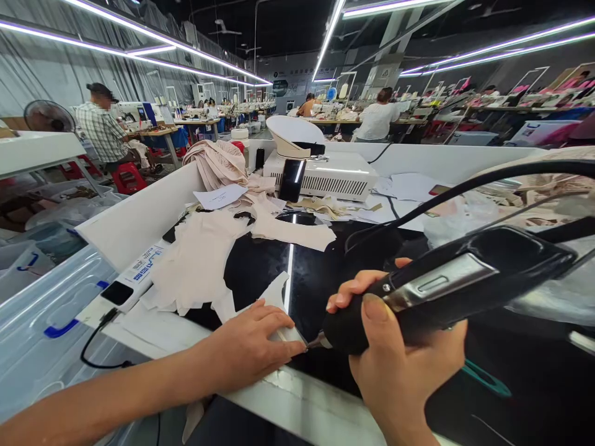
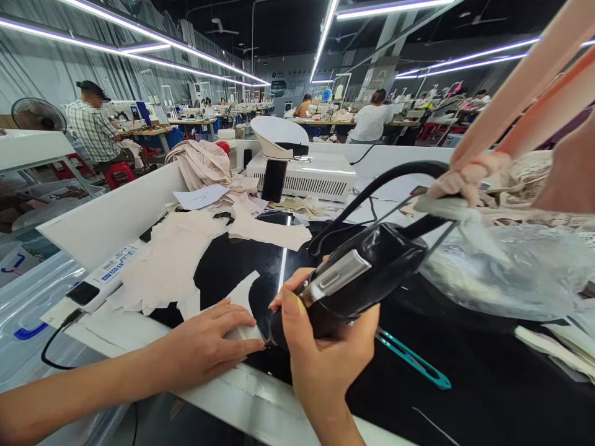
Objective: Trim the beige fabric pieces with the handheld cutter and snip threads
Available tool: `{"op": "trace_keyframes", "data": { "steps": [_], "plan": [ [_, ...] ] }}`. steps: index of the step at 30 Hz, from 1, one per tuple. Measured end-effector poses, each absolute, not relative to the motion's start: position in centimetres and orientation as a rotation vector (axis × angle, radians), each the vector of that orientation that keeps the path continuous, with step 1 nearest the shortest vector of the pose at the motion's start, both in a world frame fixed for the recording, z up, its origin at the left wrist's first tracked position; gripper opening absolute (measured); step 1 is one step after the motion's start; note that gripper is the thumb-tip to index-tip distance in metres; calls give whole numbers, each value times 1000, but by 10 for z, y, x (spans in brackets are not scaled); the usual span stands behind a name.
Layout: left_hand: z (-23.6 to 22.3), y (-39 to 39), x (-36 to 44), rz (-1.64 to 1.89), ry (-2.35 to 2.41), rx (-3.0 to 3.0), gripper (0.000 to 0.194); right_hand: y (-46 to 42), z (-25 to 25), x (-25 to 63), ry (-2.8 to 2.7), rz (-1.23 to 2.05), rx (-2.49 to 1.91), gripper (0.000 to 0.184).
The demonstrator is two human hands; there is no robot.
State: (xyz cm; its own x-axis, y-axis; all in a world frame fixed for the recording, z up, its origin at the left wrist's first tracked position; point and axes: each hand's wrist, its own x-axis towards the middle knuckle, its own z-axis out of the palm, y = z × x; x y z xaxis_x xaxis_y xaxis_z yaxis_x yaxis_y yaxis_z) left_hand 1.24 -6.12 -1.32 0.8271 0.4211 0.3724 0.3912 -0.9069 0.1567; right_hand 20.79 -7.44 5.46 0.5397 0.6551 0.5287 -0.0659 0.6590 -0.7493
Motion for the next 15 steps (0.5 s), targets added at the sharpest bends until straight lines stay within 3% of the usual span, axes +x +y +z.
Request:
{"op": "trace_keyframes", "data": {
  "steps": [10,15],
  "plan": [
    [-14,-62,14,687,648,2937,32,-60,52,206,-913,498,-735,40],
    [-15,-63,15,724,665,2935,32,-60,51,205,-910,493,-745,47]
  ]
}}
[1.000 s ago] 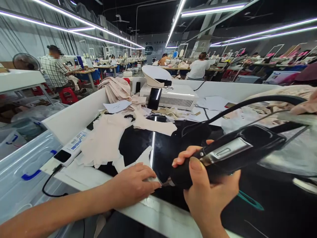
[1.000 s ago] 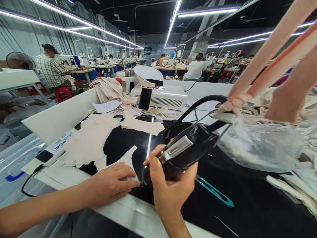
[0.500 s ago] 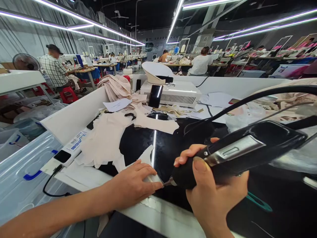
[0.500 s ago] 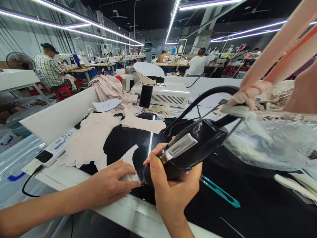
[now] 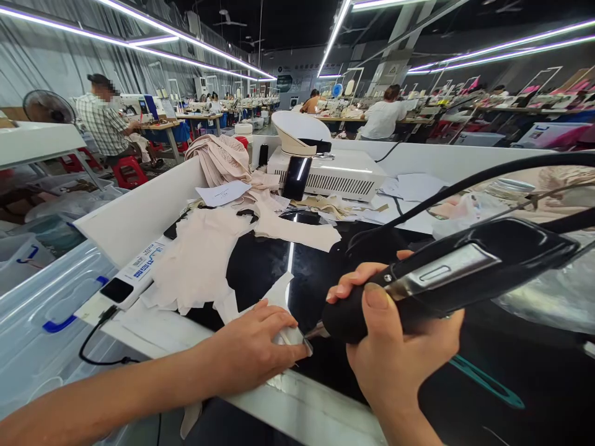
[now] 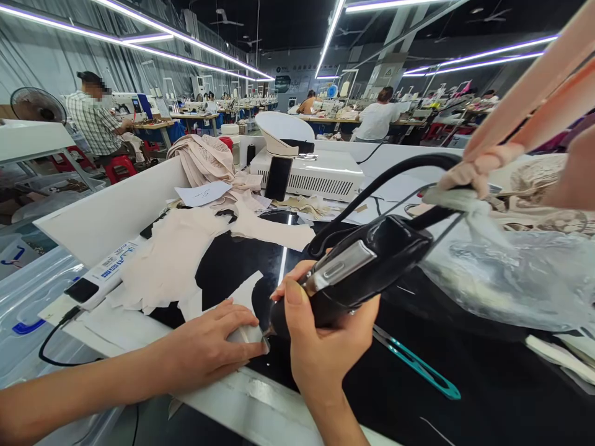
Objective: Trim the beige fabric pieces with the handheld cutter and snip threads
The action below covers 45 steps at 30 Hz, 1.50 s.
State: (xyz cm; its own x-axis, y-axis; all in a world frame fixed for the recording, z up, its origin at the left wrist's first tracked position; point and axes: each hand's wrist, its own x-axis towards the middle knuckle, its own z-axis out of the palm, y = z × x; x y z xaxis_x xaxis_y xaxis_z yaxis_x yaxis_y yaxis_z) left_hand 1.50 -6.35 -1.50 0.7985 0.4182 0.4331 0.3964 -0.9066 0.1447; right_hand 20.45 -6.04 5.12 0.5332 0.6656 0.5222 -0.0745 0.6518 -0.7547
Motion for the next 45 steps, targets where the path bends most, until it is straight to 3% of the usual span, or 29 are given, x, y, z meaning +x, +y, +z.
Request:
{"op": "trace_keyframes", "data": {
  "steps": [24,32,39,45],
  "plan": [
    [-8,-77,20,769,769,2896,28,-53,54,200,-929,497,-747,37],
    [-1,-97,20,879,798,2846,25,-67,56,204,-902,521,-733,48],
    [5,-75,26,869,564,2931,21,-69,57,204,-919,520,-715,47],
    [-5,-68,20,843,642,2892,22,-71,55,205,-916,533,-701,47]
  ]
}}
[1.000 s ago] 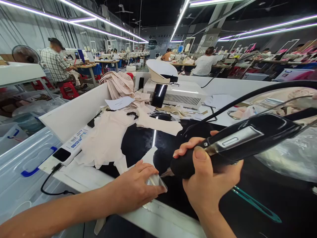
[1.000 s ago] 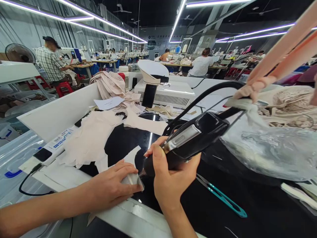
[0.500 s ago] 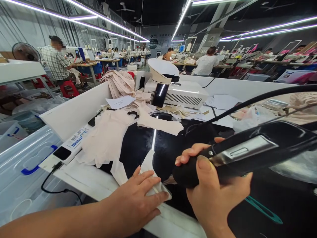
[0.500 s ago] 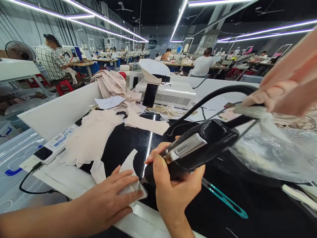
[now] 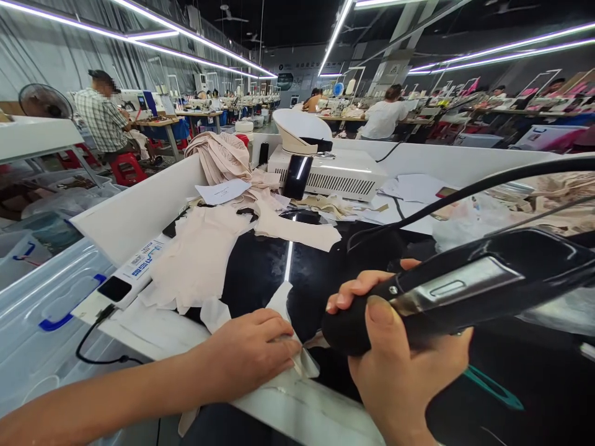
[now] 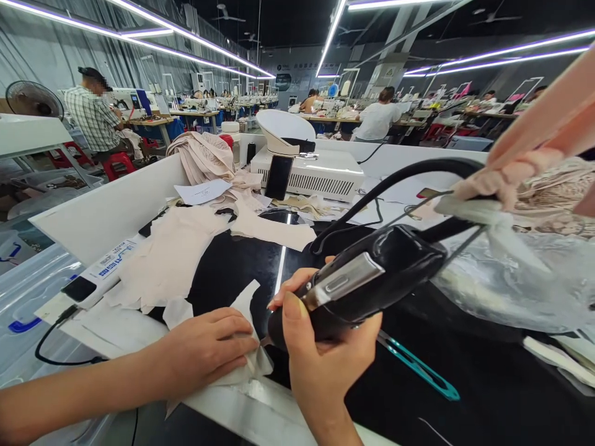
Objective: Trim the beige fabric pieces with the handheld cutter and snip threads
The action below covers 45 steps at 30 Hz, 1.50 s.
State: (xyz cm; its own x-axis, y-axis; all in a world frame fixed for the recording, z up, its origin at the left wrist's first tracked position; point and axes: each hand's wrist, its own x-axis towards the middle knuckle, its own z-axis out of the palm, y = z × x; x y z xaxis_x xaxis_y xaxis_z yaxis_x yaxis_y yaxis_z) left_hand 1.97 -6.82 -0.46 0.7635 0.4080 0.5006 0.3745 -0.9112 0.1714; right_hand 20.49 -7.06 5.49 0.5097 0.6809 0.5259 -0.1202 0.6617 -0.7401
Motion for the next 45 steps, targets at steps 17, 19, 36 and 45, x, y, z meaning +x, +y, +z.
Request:
{"op": "trace_keyframes", "data": {
  "steps": [17,19,36,45],
  "plan": [
    [-8,-69,13,829,733,2844,22,-59,62,200,-840,498,-748,46],
    [-9,-69,13,825,739,2836,22,-58,62,199,-845,502,-740,45],
    [-11,-69,15,877,755,2815,18,-46,57,193,-880,500,-748,47],
    [2,-76,16,838,816,2913,24,-51,56,196,-943,478,-773,45]
  ]
}}
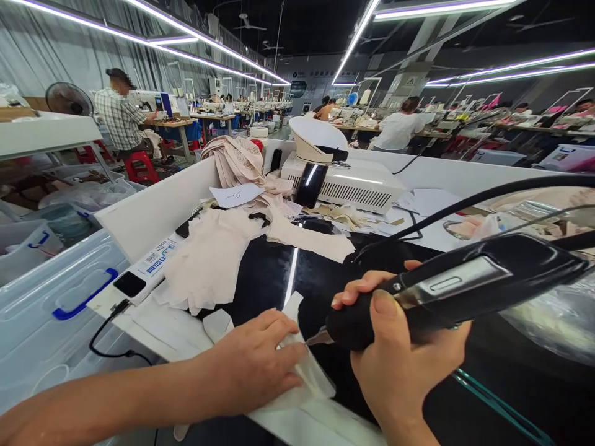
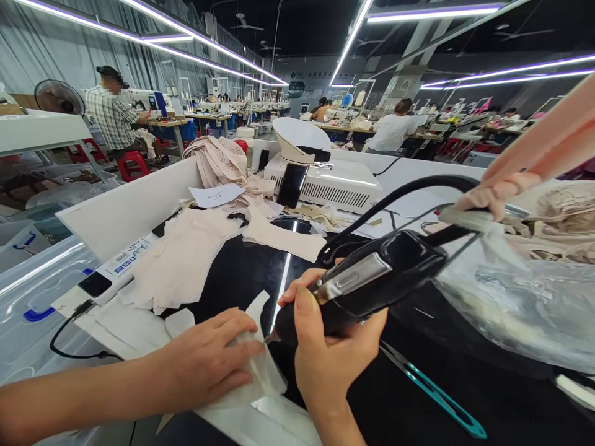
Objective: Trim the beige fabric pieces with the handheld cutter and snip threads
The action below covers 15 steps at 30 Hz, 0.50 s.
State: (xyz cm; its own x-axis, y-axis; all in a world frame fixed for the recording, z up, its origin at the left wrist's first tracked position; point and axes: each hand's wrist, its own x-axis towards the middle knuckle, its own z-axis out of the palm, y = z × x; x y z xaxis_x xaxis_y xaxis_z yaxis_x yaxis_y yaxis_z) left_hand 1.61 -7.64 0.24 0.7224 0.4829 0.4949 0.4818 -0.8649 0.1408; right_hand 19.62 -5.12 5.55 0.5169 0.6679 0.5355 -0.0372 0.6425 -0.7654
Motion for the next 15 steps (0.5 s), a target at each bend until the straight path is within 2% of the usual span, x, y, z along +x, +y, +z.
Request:
{"op": "trace_keyframes", "data": {
  "steps": [8,15],
  "plan": [
    [7,-19,13,741,460,2871,24,-51,53,197,-937,492,-773,46],
    [-1,-12,-5,728,452,2828,27,-52,51,198,-975,486,-734,41]
  ]
}}
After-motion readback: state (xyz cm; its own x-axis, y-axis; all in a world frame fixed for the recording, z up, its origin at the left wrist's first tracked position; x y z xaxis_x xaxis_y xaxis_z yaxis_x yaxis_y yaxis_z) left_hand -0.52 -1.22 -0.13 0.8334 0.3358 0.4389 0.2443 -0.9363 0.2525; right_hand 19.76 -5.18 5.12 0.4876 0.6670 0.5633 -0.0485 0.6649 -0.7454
